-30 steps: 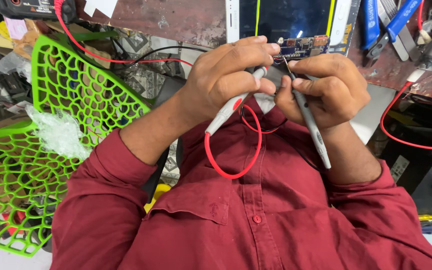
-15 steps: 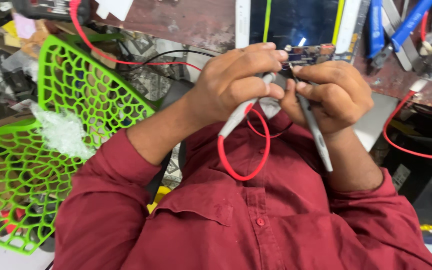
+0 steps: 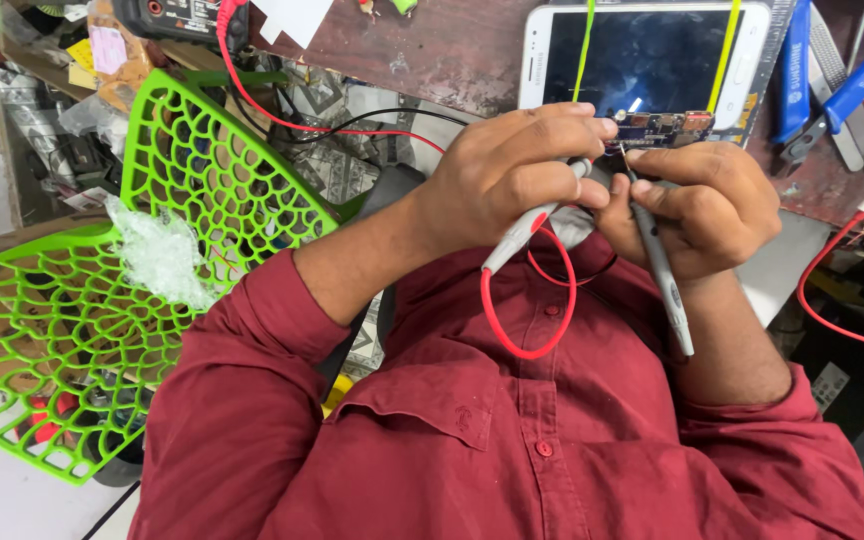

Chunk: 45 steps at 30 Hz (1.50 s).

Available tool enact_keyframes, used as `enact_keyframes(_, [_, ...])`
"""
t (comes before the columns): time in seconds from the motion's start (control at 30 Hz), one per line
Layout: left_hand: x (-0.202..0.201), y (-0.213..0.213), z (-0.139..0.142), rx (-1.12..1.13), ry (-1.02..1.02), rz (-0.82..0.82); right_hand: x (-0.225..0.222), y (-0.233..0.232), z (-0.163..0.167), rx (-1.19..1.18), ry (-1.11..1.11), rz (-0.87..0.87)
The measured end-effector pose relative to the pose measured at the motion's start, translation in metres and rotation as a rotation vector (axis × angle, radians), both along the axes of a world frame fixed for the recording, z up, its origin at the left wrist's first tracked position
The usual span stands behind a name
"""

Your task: The person uses multimeter probes to test points on a small circuit board, then connects the board to a Samsung Galaxy J2 smartphone secured with rubber bands. The phone powers on and displays the lock screen. The person continues probing the board while the phone remains powered.

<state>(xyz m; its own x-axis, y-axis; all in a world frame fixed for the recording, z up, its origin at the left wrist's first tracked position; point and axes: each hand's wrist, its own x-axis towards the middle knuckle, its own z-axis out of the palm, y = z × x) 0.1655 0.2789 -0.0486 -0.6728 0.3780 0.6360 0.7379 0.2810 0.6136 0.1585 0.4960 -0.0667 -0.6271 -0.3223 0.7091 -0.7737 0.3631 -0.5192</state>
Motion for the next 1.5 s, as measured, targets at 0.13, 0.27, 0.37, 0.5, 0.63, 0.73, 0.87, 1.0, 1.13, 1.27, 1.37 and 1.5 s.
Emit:
enact_keyframes(0.13, [-0.001, -0.001, 0.003, 0.021, 0.001, -0.021, 0.002, 0.003, -0.005, 0.019, -0.009, -0.002])
enact_keyframes(0.27, [-0.001, -0.002, 0.002, 0.009, 0.007, -0.01, 0.002, 0.003, -0.011, -0.004, -0.006, 0.019])
enact_keyframes(0.37, [0.002, -0.003, -0.001, 0.012, 0.006, -0.016, 0.005, 0.003, -0.011, 0.004, -0.014, 0.019])
enact_keyframes(0.5, [0.003, -0.006, -0.005, 0.017, 0.013, -0.029, 0.006, 0.003, -0.009, 0.015, -0.02, 0.028])
enact_keyframes(0.63, [0.003, -0.008, -0.008, 0.029, 0.009, -0.055, 0.006, 0.003, -0.008, 0.01, -0.027, 0.038])
enact_keyframes(0.73, [0.004, -0.008, -0.01, 0.025, 0.01, -0.047, 0.004, 0.002, -0.007, 0.001, -0.018, 0.05])
enact_keyframes(0.87, [0.005, -0.009, -0.01, 0.02, 0.011, -0.037, 0.003, 0.001, -0.006, -0.004, -0.016, 0.054])
enact_keyframes(1.0, [0.005, -0.009, -0.01, 0.021, 0.015, -0.027, 0.004, 0.0, -0.007, -0.008, -0.018, 0.057])
enact_keyframes(1.13, [0.004, -0.007, -0.01, 0.03, 0.016, -0.03, 0.006, 0.003, -0.009, -0.01, -0.046, 0.047])
enact_keyframes(1.27, [0.004, -0.007, -0.005, 0.012, 0.015, -0.034, 0.009, 0.005, -0.01, -0.102, -0.1, 0.022])
enact_keyframes(1.37, [0.007, -0.007, -0.001, -0.028, 0.001, -0.005, 0.012, 0.008, -0.008, -0.08, -0.123, -0.045])
enact_keyframes(1.5, [0.008, -0.002, -0.001, 0.042, -0.055, -0.003, 0.008, 0.008, -0.005, -0.081, -0.168, 0.013])
